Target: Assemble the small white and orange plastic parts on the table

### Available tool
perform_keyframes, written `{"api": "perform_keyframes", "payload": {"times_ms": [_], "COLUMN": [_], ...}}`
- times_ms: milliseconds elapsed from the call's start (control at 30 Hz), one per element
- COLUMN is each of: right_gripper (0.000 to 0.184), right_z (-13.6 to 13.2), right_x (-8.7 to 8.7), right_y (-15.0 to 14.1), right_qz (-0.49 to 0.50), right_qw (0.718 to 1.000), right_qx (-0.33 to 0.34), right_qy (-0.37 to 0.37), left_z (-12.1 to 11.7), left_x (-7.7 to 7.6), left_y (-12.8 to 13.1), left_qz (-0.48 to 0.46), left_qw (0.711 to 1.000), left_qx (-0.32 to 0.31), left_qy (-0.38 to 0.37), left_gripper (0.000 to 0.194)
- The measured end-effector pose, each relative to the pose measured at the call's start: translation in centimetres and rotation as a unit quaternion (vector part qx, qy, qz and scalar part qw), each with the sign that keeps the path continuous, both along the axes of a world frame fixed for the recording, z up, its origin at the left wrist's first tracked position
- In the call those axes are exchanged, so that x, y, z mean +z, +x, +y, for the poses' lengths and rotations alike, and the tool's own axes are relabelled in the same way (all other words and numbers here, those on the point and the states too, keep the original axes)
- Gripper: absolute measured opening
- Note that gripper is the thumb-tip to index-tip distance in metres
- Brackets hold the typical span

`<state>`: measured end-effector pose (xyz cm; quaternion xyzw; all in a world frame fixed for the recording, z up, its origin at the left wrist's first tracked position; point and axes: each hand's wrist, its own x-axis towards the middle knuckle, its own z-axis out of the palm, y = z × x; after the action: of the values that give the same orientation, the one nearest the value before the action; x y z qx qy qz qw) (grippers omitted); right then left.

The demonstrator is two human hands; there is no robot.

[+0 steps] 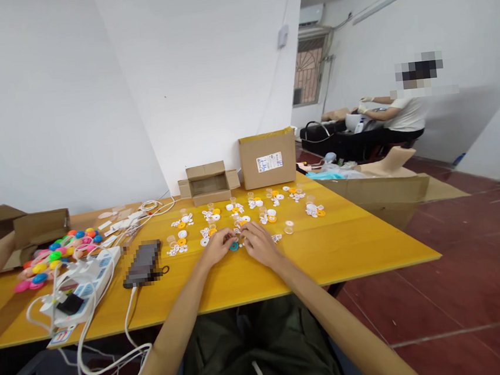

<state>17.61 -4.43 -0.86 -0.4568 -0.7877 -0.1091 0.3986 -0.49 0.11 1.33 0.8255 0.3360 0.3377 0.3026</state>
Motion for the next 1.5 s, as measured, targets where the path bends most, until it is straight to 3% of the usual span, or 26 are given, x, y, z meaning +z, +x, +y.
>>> {"api": "perform_keyframes", "payload": {"times_ms": [267,933,1500], "right_gripper": [0.031,0.027,0.016], "right_z": [0.18,0.36,-0.24], "right_x": [-0.19,-0.36,0.00], "right_y": [-0.01,-0.13,-0.66], "right_qz": [-0.005,-0.020,-0.068], "right_qw": [0.999,0.999,0.997], "right_qx": [-0.030,-0.030,0.033], "right_qy": [-0.020,-0.040,-0.025], "left_z": [-0.07,0.19,-0.52], "left_x": [0.15,0.07,0.33], "left_y": [0.19,0.29,0.04], "left_qz": [-0.006,0.011,-0.002], "left_qw": [1.000,1.000,0.996], "left_qx": [-0.005,-0.013,0.046], "left_qy": [-0.009,0.009,0.070], "left_gripper": [0.018,0.015,0.021]}}
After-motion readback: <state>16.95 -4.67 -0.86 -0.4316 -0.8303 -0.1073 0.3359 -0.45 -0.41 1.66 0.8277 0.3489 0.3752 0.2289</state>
